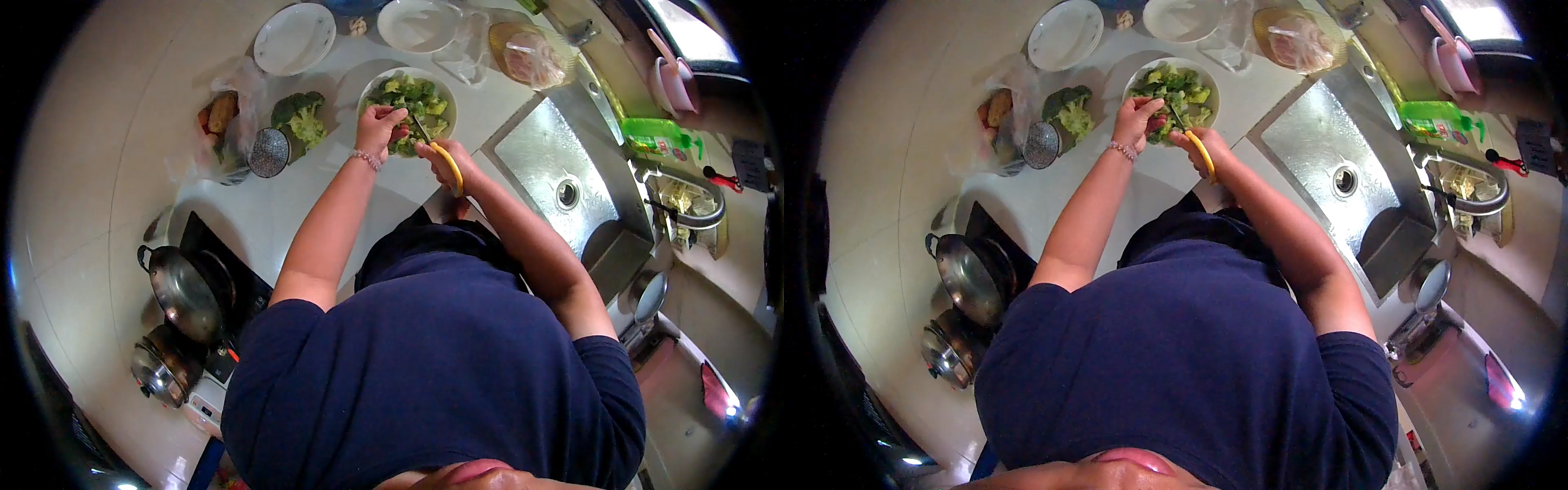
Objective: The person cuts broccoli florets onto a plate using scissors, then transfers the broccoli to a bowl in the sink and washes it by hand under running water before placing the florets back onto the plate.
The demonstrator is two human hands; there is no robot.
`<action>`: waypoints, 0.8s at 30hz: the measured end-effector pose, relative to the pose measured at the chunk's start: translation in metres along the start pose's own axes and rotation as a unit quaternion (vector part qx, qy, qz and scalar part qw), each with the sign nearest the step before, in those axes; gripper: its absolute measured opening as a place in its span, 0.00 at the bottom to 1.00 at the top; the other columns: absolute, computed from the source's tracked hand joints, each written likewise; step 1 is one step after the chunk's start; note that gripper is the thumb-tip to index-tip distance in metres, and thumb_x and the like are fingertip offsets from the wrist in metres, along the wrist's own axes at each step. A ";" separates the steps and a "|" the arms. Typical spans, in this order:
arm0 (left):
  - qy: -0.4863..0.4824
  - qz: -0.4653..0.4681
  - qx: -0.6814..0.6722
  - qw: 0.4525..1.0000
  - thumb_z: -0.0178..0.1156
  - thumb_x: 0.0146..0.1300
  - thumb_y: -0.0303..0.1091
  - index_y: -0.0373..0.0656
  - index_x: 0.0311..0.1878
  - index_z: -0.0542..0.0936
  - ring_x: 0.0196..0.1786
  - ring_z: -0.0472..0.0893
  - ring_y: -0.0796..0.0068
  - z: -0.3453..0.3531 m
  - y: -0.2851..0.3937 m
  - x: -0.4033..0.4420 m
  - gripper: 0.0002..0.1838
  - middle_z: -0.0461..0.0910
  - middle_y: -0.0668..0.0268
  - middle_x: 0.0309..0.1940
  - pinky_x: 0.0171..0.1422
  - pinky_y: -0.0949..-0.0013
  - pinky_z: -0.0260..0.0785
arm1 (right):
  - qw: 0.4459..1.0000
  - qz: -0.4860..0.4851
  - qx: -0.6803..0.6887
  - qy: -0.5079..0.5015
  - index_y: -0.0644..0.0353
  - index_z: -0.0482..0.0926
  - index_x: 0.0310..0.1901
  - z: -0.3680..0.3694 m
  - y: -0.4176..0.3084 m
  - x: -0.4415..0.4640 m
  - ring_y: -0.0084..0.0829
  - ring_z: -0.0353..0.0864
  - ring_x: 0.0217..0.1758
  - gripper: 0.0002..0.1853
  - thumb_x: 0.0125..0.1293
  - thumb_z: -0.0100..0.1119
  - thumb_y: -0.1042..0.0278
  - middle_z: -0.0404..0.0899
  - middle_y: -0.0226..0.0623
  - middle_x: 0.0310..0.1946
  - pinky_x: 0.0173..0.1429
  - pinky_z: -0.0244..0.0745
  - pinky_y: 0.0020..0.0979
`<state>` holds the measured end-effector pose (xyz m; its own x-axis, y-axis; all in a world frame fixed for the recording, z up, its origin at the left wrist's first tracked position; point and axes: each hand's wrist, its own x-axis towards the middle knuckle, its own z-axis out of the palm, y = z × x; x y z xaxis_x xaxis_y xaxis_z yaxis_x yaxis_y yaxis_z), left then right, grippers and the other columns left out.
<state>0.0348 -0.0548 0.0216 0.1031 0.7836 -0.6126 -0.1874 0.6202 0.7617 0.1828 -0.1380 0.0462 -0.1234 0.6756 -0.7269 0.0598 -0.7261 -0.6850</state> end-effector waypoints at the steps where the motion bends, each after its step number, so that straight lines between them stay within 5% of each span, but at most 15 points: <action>1: 0.005 -0.012 -0.004 1.000 0.66 0.50 0.27 0.42 0.38 0.68 0.25 0.78 0.75 -0.003 -0.003 0.004 0.16 0.74 0.66 0.30 0.28 0.76 0.75 | 0.999 0.014 0.036 -0.022 0.59 0.73 0.35 0.000 -0.005 -0.004 0.18 0.59 0.12 0.23 0.59 0.53 0.43 0.61 0.25 0.13 0.16 0.54 0.23; 6: 0.003 -0.041 -0.025 0.999 0.65 0.50 0.28 0.42 0.38 0.68 0.26 0.78 0.74 -0.011 -0.009 0.012 0.15 0.74 0.66 0.31 0.28 0.73 0.76 | 0.942 0.115 0.241 -0.202 0.55 0.69 0.44 -0.012 -0.001 0.002 0.14 0.49 0.11 0.24 0.62 0.45 0.41 0.52 0.20 0.13 0.14 0.46 0.19; 13: 0.013 -0.015 -0.007 1.000 0.62 0.53 0.30 0.44 0.41 0.70 0.31 0.77 0.74 -0.011 -0.011 0.015 0.14 0.75 0.67 0.33 0.29 0.72 0.75 | 0.969 0.090 0.174 -0.150 0.57 0.69 0.48 -0.013 -0.004 0.002 0.19 0.55 0.12 0.29 0.62 0.43 0.37 0.61 0.27 0.17 0.16 0.53 0.21; 16: 0.004 0.007 0.002 1.000 0.62 0.53 0.31 0.43 0.43 0.70 0.35 0.77 0.76 -0.015 -0.004 0.008 0.15 0.76 0.66 0.35 0.33 0.73 0.74 | 0.944 0.118 0.269 -0.153 0.57 0.68 0.50 -0.015 0.006 0.008 0.21 0.61 0.14 0.32 0.61 0.42 0.34 0.64 0.31 0.20 0.18 0.59 0.23; 24: -0.042 0.118 -0.003 0.992 0.63 0.52 0.26 0.38 0.47 0.73 0.35 0.76 0.78 -0.020 0.000 0.006 0.18 0.76 0.67 0.35 0.41 0.74 0.71 | 0.992 0.040 0.035 -0.115 0.58 0.69 0.49 -0.014 -0.012 -0.014 0.24 0.68 0.16 0.31 0.60 0.43 0.35 0.69 0.35 0.23 0.21 0.67 0.26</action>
<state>0.0158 -0.0508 0.0134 0.1372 0.9070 -0.3982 -0.2211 0.4199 0.8802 0.1981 -0.1375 0.0640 -0.3439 0.5736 -0.7434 0.0106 -0.7893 -0.6139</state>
